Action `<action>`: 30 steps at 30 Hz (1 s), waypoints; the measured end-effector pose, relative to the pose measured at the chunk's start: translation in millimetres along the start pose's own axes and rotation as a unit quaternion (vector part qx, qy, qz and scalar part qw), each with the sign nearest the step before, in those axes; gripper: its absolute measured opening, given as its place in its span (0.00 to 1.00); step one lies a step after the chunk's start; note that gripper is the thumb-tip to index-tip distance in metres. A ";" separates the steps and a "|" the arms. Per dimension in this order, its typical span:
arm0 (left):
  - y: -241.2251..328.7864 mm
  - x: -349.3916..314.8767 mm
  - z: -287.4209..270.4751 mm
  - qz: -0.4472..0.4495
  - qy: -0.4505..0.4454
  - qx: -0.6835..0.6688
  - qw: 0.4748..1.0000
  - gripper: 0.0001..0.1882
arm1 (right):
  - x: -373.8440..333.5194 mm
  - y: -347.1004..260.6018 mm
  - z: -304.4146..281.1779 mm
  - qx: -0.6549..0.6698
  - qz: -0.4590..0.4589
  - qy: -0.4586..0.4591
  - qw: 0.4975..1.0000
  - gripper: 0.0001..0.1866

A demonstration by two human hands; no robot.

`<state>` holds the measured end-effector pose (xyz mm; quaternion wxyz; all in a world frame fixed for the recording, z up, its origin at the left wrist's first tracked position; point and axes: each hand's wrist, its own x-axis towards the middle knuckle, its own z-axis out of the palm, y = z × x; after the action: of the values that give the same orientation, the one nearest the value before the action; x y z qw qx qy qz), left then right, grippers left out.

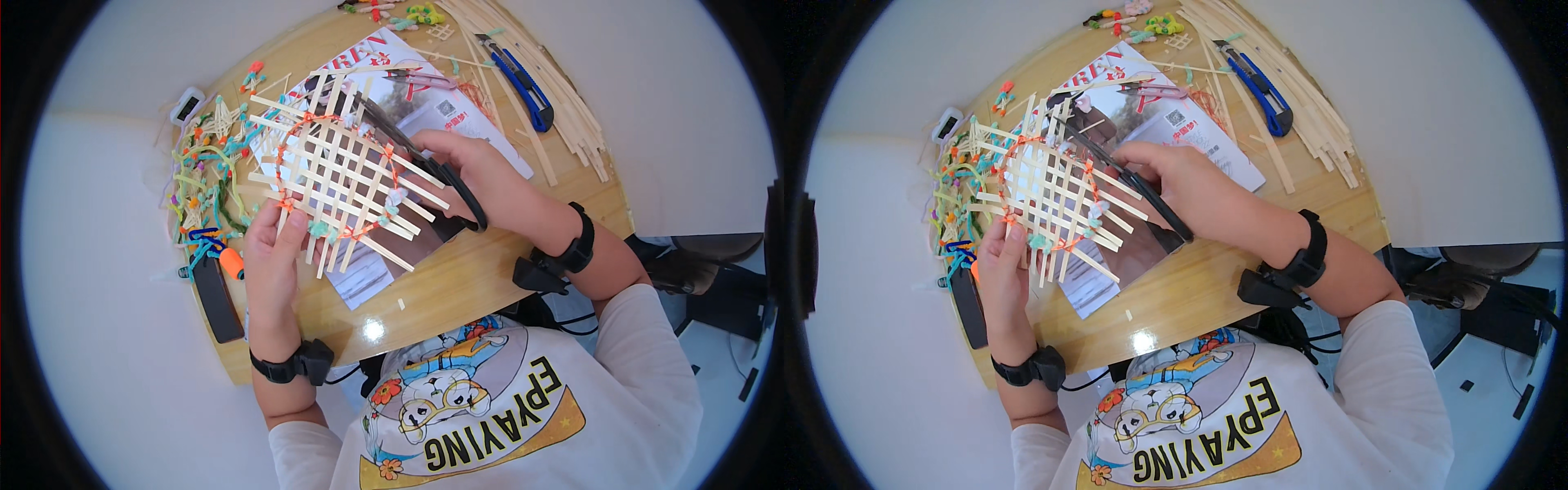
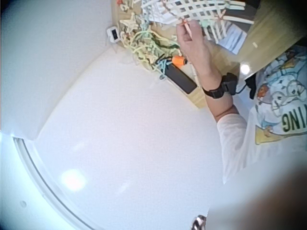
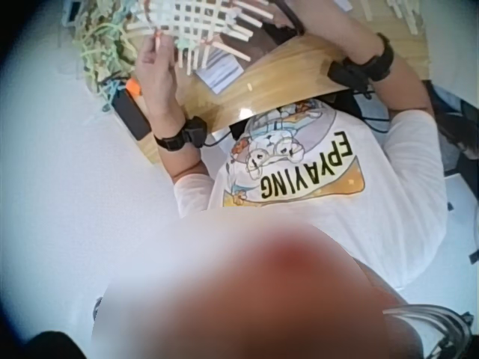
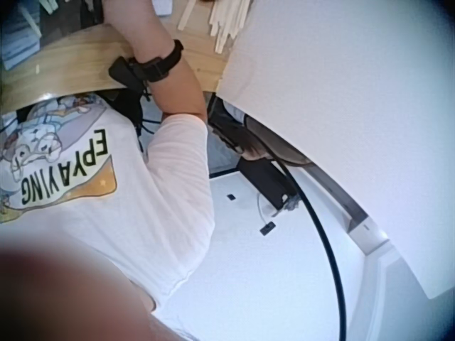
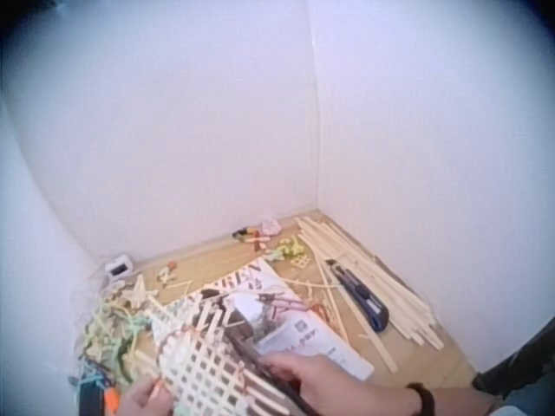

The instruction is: Weaving bamboo strips into a circular pattern and trimming the excess with scissors and tweezers.

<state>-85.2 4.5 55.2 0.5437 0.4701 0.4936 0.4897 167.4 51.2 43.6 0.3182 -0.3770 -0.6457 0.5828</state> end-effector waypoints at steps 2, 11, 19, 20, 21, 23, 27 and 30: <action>-0.4 -0.1 -1.5 0.000 0.004 0.002 1.000 0.14 | -0.3 2.5 1.6 -0.018 -0.033 0.001 0.999 0.16; 2.6 0.8 -12.5 -0.021 -0.022 0.044 0.999 0.13 | 3.6 13.3 1.1 -0.018 -0.049 -0.028 0.998 0.16; 1.8 1.9 -16.6 -0.037 -0.045 0.054 0.997 0.15 | 5.7 16.3 -0.2 -0.074 -0.083 -0.026 0.993 0.14; 0.9 1.4 -16.5 -0.039 -0.044 0.054 0.997 0.15 | 5.5 14.9 0.3 -0.073 -0.082 -0.028 0.994 0.14; 0.0 0.9 -16.2 -0.034 -0.042 0.051 0.997 0.15 | 5.3 12.1 0.5 -0.074 -0.068 -0.020 0.995 0.14; -0.2 0.3 -15.8 -0.030 -0.042 0.049 0.998 0.15 | 5.0 12.9 1.0 -0.074 -0.053 -0.011 0.996 0.14; 1.1 0.2 -15.3 -0.036 -0.047 0.042 0.997 0.15 | 3.8 16.7 0.5 -0.070 -0.088 0.000 0.994 0.14; 2.9 0.0 -14.4 -0.036 -0.047 0.042 0.997 0.16 | 1.0 3.3 -2.2 -0.061 -0.023 -0.019 0.998 0.16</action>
<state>-99.7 5.1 57.0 0.5639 0.4967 0.5041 0.4257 169.1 53.3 40.5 0.2955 -0.3697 -0.6943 0.5422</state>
